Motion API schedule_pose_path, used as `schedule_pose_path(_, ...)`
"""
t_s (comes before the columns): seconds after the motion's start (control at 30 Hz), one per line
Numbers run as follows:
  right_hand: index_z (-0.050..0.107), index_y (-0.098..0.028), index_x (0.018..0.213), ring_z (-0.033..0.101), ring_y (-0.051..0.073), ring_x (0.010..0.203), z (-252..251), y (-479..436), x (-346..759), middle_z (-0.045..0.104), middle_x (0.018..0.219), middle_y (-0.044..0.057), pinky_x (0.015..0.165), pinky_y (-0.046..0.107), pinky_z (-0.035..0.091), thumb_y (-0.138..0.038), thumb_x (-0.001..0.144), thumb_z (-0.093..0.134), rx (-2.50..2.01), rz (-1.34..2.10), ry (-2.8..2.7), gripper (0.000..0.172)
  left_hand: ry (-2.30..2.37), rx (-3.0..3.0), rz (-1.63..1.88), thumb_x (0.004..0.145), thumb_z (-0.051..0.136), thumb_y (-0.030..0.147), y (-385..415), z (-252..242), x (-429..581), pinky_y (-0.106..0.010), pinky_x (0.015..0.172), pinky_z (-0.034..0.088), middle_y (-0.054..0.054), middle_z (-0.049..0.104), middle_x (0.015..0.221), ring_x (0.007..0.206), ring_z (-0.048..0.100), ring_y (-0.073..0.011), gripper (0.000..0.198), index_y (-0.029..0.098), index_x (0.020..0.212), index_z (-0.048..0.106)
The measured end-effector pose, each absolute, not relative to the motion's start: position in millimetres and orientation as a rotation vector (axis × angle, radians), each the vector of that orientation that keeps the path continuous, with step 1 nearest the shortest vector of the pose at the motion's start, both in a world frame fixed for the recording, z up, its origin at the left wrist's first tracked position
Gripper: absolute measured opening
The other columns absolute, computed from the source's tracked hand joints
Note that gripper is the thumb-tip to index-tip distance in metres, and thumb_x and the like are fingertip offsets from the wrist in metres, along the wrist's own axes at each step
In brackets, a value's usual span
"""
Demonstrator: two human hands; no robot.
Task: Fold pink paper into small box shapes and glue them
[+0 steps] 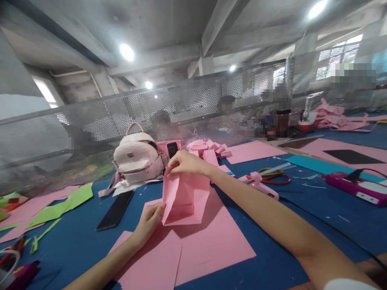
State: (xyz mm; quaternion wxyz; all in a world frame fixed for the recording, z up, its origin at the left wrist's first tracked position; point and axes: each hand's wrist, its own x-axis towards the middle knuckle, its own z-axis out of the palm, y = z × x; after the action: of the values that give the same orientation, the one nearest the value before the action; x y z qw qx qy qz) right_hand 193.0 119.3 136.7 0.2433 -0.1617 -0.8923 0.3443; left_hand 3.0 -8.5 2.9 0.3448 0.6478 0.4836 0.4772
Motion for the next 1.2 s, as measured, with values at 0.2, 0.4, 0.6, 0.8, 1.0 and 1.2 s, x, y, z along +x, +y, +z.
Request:
schedule_pose_path(0.2,0.077,-0.017,0.075,0.06,0.012,0.061,140.4,118.8,198.7,0.07,0.068,-0.001,0.056,0.022,0.042,-0.024,0.077,0.068,-0.438,0.901,-2.467,0.011,1.237,1.695,1.216,0.095,0.042,0.066,-9.9,3.2,3.7,-0.028,0.059,0.024,0.004,0.028,0.063,0.061,0.025,-0.0126,0.056,0.022,0.062,0.031)
schedule_pose_path(0.4,0.046,-0.018,0.047,0.027,0.006,0.049,146.4,127.4,207.9,0.027,0.051,-0.01,0.048,0.024,0.017,-0.023,0.069,0.073,-0.487,0.807,-2.571,0.035,1.237,1.686,1.23,0.094,0.043,0.068,-7.0,-1.5,1.8,-0.028,0.058,0.022,0.005,0.026,0.064,0.062,0.023,-0.0121,0.057,0.022,0.063,0.03)
schedule_pose_path(0.6,0.054,-0.017,0.055,0.035,0.008,0.052,145.8,128.9,208.7,0.038,0.053,-0.008,0.05,0.024,0.022,-0.025,0.072,0.07,-0.489,0.824,-2.591,0.025,1.237,1.643,1.234,0.09,0.045,0.073,-5.7,-0.5,1.5,-0.027,0.056,0.022,0.006,0.026,0.06,0.059,0.023,-0.011,0.061,0.022,0.06,0.03)
schedule_pose_path(0.8,0.065,-0.015,0.063,0.044,0.01,0.055,139.1,118.8,200.2,0.051,0.057,-0.005,0.052,0.024,0.027,-0.025,0.076,0.068,-0.418,0.844,-2.592,0.016,1.25,1.599,1.275,0.084,0.056,0.073,-6.9,4.7,5.4,-0.025,0.055,0.025,0.005,0.029,0.06,0.059,0.025,-0.0106,0.063,0.02,0.057,0.036)
schedule_pose_path(1.0,0.07,-0.016,0.065,0.041,0.01,0.056,134.4,104.4,185.7,0.049,0.057,-0.006,0.053,0.025,0.025,-0.028,0.075,0.075,-0.42,0.728,-2.545,0.016,1.256,1.525,1.324,0.084,0.062,0.068,-9.3,6.3,6.4,-0.022,0.053,0.031,0.003,0.043,0.058,0.056,0.034,-0.0096,0.06,0.017,0.057,0.05)
schedule_pose_path(1.2,0.074,-0.016,0.067,0.047,0.011,0.06,134.4,89.0,176.3,0.059,0.059,-0.003,0.055,0.025,0.026,-0.027,0.078,0.077,-0.472,0.609,-2.536,0.016,1.249,1.46,1.351,0.08,0.068,0.066,-12.9,9.4,8.5,-0.021,0.049,0.033,0.001,0.051,0.057,0.054,0.04,-0.0098,0.056,0.014,0.061,0.06)
